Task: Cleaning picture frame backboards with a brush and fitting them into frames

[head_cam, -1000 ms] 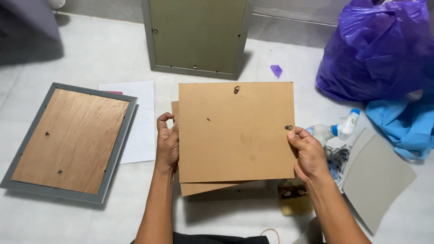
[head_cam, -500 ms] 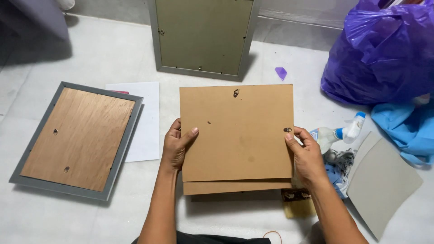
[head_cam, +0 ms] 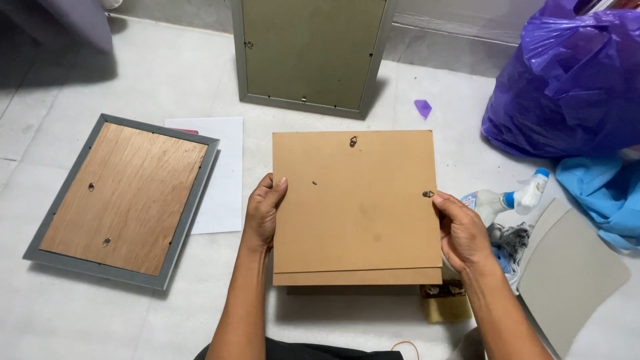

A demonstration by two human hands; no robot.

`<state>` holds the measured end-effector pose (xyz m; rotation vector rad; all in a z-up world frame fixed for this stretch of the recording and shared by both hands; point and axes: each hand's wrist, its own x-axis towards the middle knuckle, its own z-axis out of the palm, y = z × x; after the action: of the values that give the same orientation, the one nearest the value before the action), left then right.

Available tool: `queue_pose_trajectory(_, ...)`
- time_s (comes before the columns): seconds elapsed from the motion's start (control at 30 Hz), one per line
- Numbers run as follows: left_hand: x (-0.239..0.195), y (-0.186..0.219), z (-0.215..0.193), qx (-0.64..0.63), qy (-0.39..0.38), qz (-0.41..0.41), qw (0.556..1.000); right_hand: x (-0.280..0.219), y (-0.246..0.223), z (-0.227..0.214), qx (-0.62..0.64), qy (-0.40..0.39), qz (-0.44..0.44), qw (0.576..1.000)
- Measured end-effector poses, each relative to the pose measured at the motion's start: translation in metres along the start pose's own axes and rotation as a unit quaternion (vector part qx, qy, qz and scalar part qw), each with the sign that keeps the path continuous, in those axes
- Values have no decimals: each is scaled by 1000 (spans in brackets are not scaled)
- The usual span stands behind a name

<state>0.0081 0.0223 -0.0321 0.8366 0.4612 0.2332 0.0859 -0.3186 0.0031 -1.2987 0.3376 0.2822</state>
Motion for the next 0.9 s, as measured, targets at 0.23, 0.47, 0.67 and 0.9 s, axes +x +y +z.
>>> queue_pose_trajectory(0.23,16,6,-32,-16,29,-18,999,-2,-12,3,5,25,-1,1000)
queue_pose_trajectory(0.47,14,35,-70,-106,14,59,993,-48,-102,7,-76,127,-214,966)
queue_pose_trajectory(0.67,-2,52,-39,-282,-109,69,951,-40,-188,-27,-330,122,-551,757)
queue_pose_trajectory(0.9,-7,54,-26,-227,-54,87,969,37,-273,-39,-607,52,-705,362)
